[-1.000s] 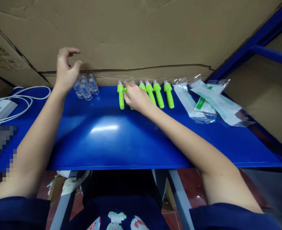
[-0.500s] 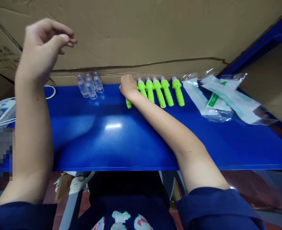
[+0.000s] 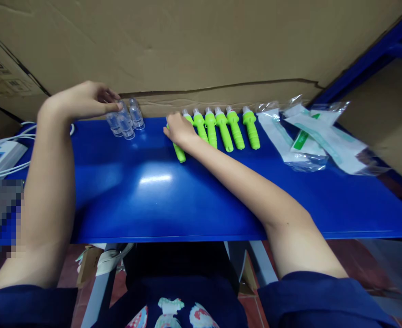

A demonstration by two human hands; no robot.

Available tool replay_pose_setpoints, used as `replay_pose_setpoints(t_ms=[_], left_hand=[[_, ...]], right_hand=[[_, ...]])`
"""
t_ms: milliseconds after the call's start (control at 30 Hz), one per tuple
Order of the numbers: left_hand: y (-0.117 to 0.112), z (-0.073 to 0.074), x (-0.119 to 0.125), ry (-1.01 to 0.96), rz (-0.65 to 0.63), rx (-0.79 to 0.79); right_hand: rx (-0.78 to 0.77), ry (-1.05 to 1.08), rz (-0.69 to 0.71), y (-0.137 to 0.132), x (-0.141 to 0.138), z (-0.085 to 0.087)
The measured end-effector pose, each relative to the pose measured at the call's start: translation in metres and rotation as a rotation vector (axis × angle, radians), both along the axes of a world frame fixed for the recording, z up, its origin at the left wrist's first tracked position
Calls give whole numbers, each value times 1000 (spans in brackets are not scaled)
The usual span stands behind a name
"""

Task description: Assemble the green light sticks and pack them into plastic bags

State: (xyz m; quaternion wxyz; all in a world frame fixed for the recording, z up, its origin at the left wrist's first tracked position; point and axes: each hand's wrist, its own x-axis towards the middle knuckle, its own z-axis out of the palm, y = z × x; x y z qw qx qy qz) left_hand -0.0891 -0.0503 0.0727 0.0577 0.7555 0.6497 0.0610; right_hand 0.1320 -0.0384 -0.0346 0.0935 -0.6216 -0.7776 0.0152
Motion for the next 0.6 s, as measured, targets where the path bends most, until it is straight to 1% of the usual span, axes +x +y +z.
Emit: replay_pose_setpoints(t_ms=[167, 333, 467, 600], left_hand=[[4, -7, -2, 109, 33, 15], [10, -14, -1, 84, 46, -51], [19, -23, -1, 82, 13, -75], [23, -27, 0, 120, 37, -90]], right_hand=[[-71, -22, 15, -20, -2, 1], [-88, -4, 42, -36, -3, 3], [-86, -32, 29, -42, -4, 1], [-47, -68, 25, -43, -4, -1]])
